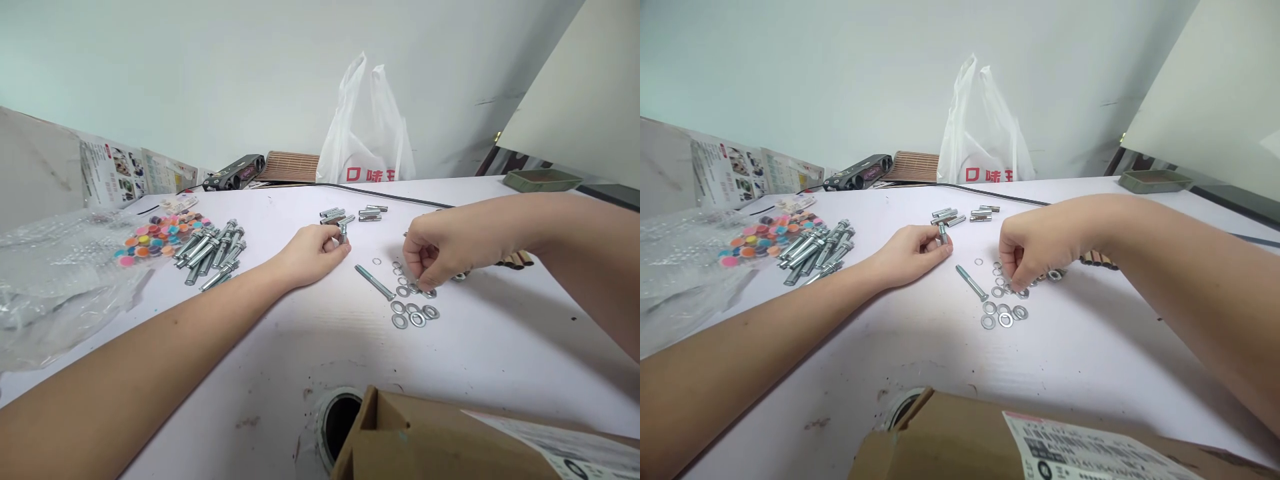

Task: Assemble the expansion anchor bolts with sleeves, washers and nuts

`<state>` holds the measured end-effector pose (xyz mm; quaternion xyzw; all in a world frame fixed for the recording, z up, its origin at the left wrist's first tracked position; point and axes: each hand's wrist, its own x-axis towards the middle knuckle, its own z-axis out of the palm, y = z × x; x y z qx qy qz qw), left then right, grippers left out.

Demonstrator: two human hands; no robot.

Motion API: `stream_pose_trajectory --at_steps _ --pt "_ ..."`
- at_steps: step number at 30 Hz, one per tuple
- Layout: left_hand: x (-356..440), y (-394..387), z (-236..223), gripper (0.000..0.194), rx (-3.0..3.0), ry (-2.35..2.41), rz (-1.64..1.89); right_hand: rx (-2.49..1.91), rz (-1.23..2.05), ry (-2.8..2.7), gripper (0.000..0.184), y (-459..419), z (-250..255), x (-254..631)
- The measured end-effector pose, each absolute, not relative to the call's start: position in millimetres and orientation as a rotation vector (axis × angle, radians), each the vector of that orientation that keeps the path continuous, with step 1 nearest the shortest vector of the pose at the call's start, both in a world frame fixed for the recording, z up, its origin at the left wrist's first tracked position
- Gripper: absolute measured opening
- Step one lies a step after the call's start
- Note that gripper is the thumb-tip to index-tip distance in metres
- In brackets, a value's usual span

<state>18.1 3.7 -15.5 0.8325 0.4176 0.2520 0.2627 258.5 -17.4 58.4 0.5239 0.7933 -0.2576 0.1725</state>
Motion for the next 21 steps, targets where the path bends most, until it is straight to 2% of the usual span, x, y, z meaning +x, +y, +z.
stream_pose_trajectory --at_steps 7,21 --pt "18.2 4.3 -16.1 0.025 2.253 1.169 0.661 1.356 -0.902 2.246 0.021 -20.4 64.2 252.2" --pt "18.8 4.3 -16.5 0.026 2.266 1.175 0.669 1.328 -0.728 2.397 0.011 -30.1 50.3 244.0"
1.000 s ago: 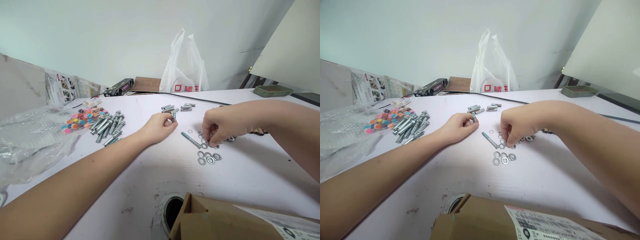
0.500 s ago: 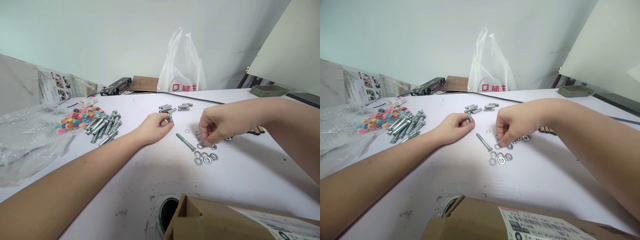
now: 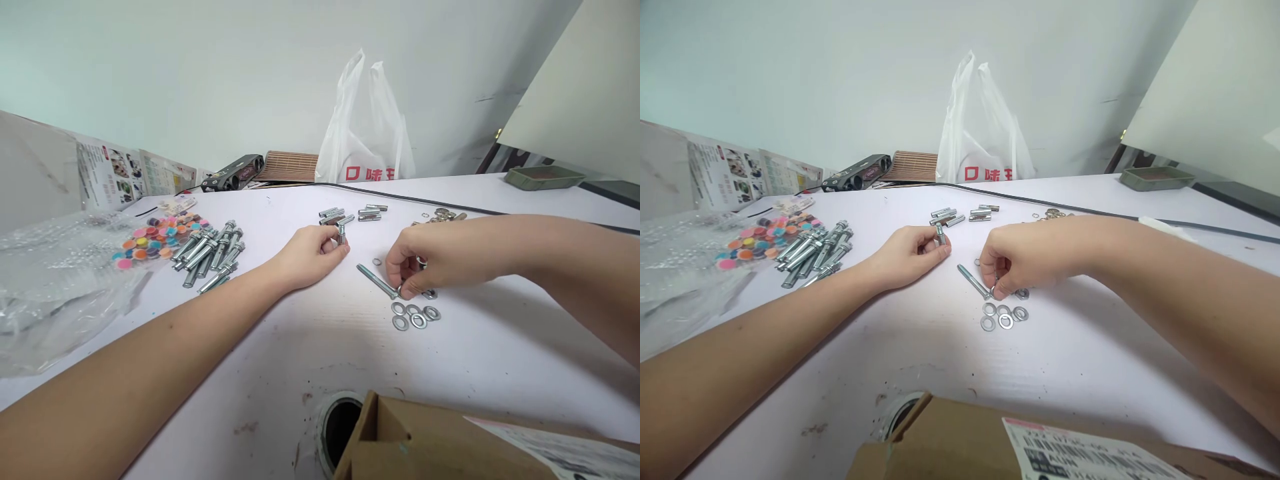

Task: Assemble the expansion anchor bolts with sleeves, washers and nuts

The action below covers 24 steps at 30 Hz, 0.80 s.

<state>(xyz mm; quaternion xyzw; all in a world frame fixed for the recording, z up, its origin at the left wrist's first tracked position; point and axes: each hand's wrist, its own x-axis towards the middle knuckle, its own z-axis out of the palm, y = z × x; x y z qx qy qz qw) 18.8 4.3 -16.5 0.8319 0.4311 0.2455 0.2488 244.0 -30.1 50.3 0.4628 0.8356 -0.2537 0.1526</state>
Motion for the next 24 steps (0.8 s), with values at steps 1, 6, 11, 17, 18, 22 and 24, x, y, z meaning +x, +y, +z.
stream_pose_trajectory --at_steps 1,6,11,17,18,22,24 --pt "18.5 4.3 -16.7 0.026 2.266 1.175 0.671 1.332 -0.691 2.411 0.011 -32.0 50.4 244.1" --pt "18.0 4.2 -17.3 0.026 2.266 1.174 0.679 1.314 -0.538 2.445 0.016 -36.3 50.9 243.6" --pt "18.2 3.5 -16.4 0.026 2.271 1.174 0.682 1.327 -0.617 2.405 0.011 -35.3 52.9 242.4" --pt "18.7 2.5 -15.4 0.023 2.279 1.177 0.687 1.351 -0.685 2.469 0.012 -40.3 59.5 238.0" --pt "18.7 2.7 -15.5 0.023 2.282 1.176 0.690 1.374 -0.720 2.506 0.011 -41.5 61.5 236.7" --pt "18.3 3.6 -16.3 0.027 2.304 1.167 0.702 1.522 -0.914 2.741 0.006 -42.9 65.8 227.4" --pt "18.2 3.9 -16.5 0.029 2.307 1.145 0.705 1.639 -1.021 2.884 0.012 -38.5 61.1 219.8"
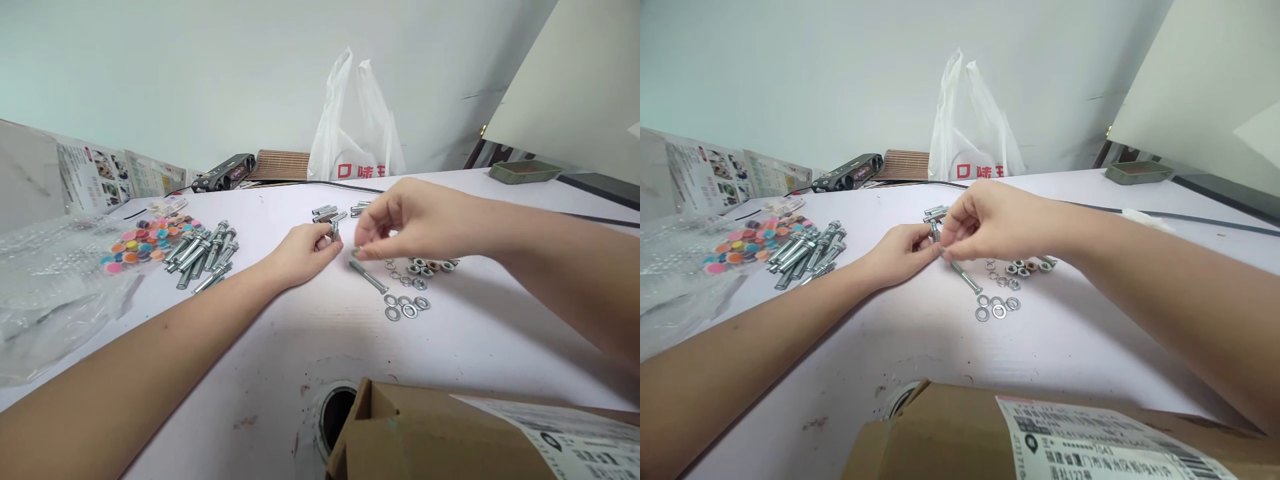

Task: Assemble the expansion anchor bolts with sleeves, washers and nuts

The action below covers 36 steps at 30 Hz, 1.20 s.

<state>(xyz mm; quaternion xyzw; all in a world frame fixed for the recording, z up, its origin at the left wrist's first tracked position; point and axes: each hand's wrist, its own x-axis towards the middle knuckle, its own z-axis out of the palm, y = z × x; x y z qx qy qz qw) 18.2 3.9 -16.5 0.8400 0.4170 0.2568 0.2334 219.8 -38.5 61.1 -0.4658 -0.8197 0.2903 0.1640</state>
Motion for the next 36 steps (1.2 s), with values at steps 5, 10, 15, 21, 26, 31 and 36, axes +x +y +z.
stream_pose_trajectory --at_steps 5,10,15,21,26,31,36 --pt "19.0 4.4 -16.5 0.026 2.233 1.117 0.689 -1.222 0.766 -1.892 0.020 -18.4 34.9 200.3" --pt "17.6 6.0 -16.5 0.033 2.228 1.103 0.690 -1.205 0.719 -1.778 0.015 -13.5 23.7 193.0" --pt "15.9 7.6 -17.0 0.035 2.249 1.070 0.664 -1.248 0.689 -1.780 0.016 -14.3 25.5 196.6" --pt "16.2 8.0 -17.6 0.035 2.242 1.058 0.658 -1.228 0.734 -1.826 0.017 -9.1 23.0 200.0" --pt "15.9 6.4 -17.2 0.034 2.230 1.058 0.668 -1.205 0.603 -1.974 0.015 -10.7 25.8 199.1" --pt "15.6 4.4 -17.0 0.033 2.236 1.075 0.671 -1.220 0.411 -2.155 0.016 -17.4 35.5 197.4" --pt "15.8 3.6 -17.0 0.032 2.231 1.095 0.663 -1.185 0.405 -2.207 0.016 -21.4 38.7 198.8"
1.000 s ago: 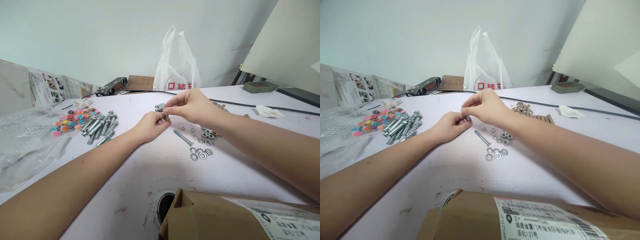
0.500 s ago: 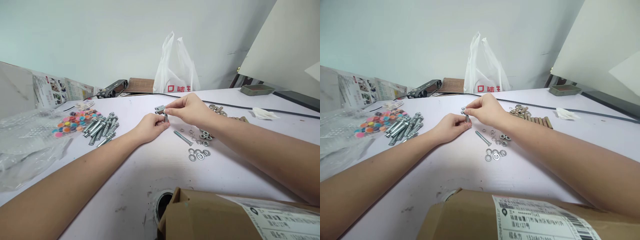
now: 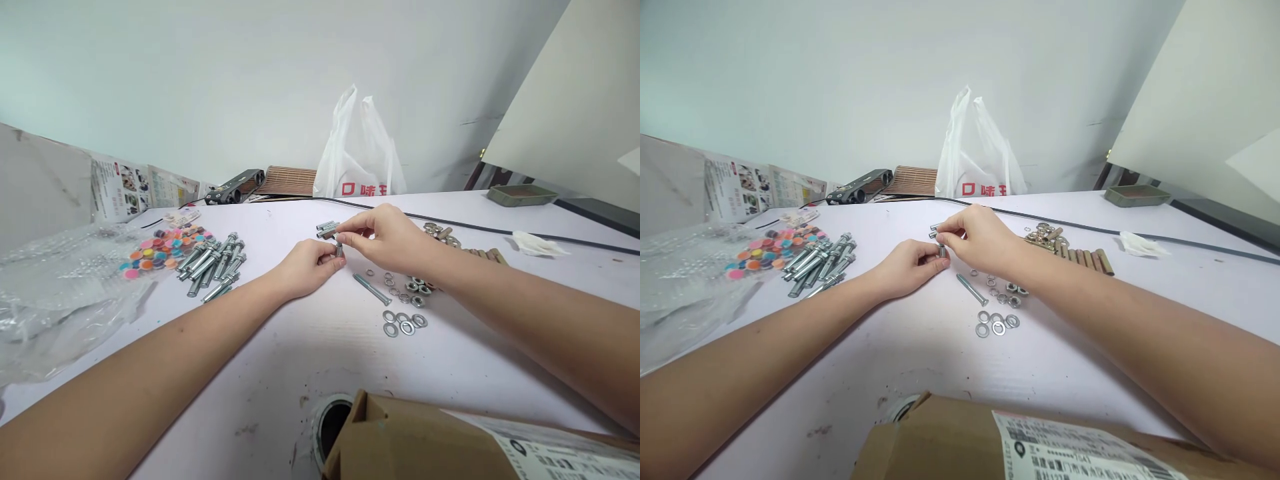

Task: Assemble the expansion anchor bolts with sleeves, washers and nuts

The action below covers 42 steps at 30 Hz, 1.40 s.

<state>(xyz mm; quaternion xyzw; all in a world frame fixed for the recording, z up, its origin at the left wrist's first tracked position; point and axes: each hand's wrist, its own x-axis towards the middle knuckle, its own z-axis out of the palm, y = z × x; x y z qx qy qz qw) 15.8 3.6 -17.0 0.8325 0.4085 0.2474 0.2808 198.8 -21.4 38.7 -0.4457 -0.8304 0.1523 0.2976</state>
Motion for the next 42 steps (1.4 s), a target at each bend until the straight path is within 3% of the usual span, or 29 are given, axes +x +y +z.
stream_pose_trajectory --at_steps 6,14,20,24,42 --pt "15.0 4.3 -18.3 0.035 2.243 1.099 0.658 -1.199 0.556 -2.139 0.022 -17.6 33.0 200.3" --pt "15.0 4.0 -15.7 0.028 2.236 1.068 0.641 -1.222 0.527 -2.279 0.024 -15.5 46.0 206.4" --pt "14.7 4.2 -16.2 0.030 2.175 1.104 0.632 -1.721 0.424 -2.304 0.030 2.1 67.8 251.3" --pt "15.6 4.4 -16.1 0.029 2.180 1.134 0.636 -1.965 0.648 -2.574 0.024 11.4 65.3 280.9" --pt "16.1 1.4 -15.5 0.030 2.177 1.145 0.640 -1.754 1.126 -2.697 0.018 9.6 57.5 294.5"
